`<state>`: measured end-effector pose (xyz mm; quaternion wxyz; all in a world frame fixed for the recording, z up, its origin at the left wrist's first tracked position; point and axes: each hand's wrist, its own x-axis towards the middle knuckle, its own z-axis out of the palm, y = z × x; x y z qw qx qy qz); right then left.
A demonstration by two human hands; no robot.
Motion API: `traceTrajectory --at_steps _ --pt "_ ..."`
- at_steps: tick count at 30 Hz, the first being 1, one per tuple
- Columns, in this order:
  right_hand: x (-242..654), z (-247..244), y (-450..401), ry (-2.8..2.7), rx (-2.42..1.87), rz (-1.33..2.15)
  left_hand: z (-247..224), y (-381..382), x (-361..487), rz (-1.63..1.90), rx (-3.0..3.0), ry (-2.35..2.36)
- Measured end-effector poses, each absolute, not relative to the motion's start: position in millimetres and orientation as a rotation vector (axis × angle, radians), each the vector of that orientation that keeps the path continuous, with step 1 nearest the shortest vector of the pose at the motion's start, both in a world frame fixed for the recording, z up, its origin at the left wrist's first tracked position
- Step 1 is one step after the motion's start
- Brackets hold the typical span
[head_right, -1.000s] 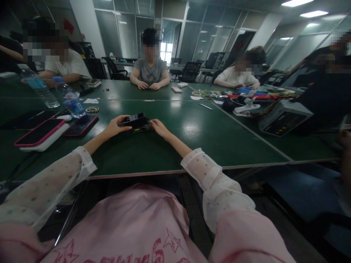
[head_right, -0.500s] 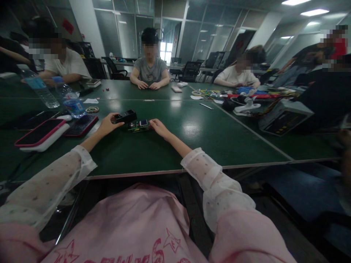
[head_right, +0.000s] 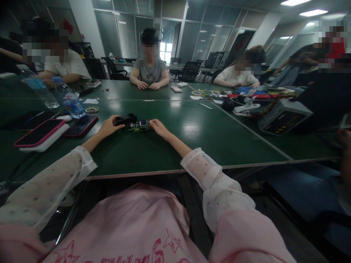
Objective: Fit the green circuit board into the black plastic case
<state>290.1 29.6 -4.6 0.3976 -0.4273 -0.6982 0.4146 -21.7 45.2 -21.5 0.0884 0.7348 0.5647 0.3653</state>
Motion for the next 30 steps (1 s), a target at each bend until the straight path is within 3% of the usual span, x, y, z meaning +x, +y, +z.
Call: traceTrajectory --at_steps 30 --pt "289.0 -1.1 25.0 -1.785 -1.087 1.027 -15.6 38.4 -17.2 1.017 2.217 1.736"
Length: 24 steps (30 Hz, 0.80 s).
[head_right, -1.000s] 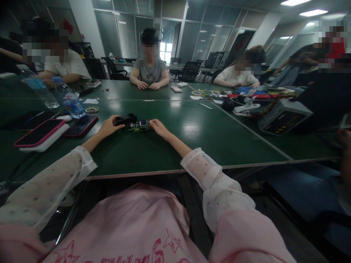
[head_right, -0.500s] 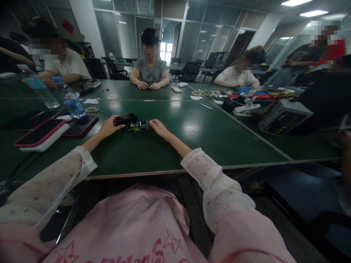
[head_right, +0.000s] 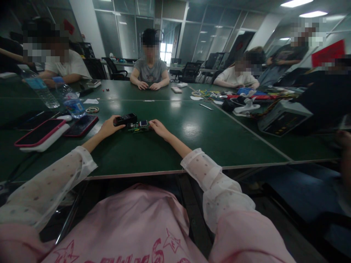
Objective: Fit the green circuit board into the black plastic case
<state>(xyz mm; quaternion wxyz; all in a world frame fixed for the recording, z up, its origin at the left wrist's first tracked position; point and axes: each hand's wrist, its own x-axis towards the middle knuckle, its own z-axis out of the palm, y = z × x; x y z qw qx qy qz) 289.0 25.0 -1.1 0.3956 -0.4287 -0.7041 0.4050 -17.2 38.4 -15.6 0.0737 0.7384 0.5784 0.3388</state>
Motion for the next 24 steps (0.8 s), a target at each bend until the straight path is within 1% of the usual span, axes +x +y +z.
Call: traceTrajectory --at_steps 7,15,17,19,24 --pt "289.2 -2.8 27.9 -1.791 -1.101 1.025 -19.1 43.5 -20.5 1.104 2.185 1.658" --pt "288.2 0.2 24.9 -1.792 -1.108 1.022 -2.7 42.9 -13.0 1.455 1.898 1.278" --pt "288.3 1.1 23.7 -1.79 -1.107 1.027 4.7 36.2 -7.9 1.436 1.86 1.158" --pt "288.3 1.9 23.2 -1.782 -1.108 1.04 11.4 27.1 -1.8 1.34 1.875 1.078" --pt "289.4 0.6 26.2 -1.775 -1.11 1.045 19.4 8.6 12.6 1.164 1.976 1.055"
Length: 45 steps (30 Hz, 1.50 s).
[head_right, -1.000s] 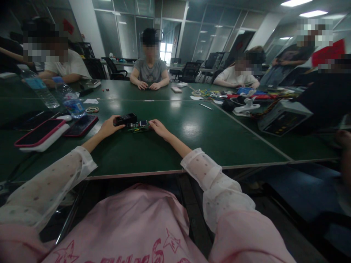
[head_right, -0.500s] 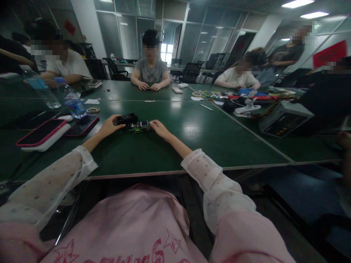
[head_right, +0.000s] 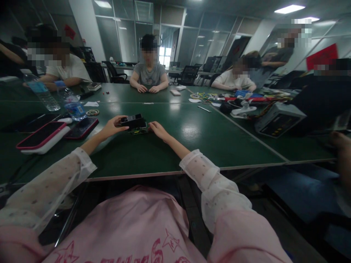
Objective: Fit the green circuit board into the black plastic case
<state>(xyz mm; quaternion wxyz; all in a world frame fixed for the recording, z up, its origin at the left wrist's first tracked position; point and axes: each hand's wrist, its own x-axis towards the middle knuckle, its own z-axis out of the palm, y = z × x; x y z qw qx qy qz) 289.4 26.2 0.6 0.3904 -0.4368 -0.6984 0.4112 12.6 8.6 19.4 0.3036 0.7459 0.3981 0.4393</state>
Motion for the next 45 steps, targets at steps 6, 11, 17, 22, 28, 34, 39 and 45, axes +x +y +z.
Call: traceTrajectory --at_steps 6,11,17,22,28,34,39,45 --pt "292.5 -9.4 35.7 -1.736 -1.068 1.065 13.4 9.0 21.5 1.12 2.062 1.084" --pt "292.4 -13.6 40.2 -1.735 -1.076 1.039 15.3 8.6 22.6 1.096 2.162 1.098" --pt "291.8 -12.5 38.6 -1.733 -1.055 1.066 14.5 12.5 14.0 0.994 2.326 1.161" --pt "292.9 -12.2 36.5 -1.742 -1.063 1.044 8.8 11.3 17.0 0.865 2.384 1.188" --pt "293.2 -11.5 34.8 -1.752 -1.087 1.02 5.9 10.3 20.5 0.844 2.436 1.194" --pt "291.5 -9.0 32.9 -1.755 -1.092 1.016 4.1 13.2 19.6 0.837 2.376 1.201" --pt "290.0 -6.0 29.3 -1.748 -1.092 1.025 3.9 12.6 19.5 0.84 2.354 1.184" --pt "289.1 -3.6 26.9 -1.747 -1.116 1.019 2.1 11.9 18.7 0.848 2.37 1.195"
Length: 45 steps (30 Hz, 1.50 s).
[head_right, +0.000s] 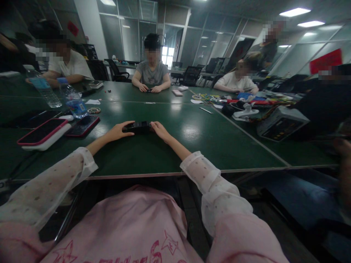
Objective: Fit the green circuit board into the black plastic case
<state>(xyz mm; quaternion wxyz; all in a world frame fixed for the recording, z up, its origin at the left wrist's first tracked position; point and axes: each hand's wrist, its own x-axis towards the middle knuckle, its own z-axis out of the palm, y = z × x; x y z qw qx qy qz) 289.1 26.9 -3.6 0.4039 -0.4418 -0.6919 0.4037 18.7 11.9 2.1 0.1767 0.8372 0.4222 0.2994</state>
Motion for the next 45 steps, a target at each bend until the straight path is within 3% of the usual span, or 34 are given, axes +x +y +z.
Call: traceTrajectory --at_steps 45 --pt "289.7 -6.3 30.2 -1.734 -1.087 1.07 -0.2 19.8 19.3 1.214 2.085 1.048"
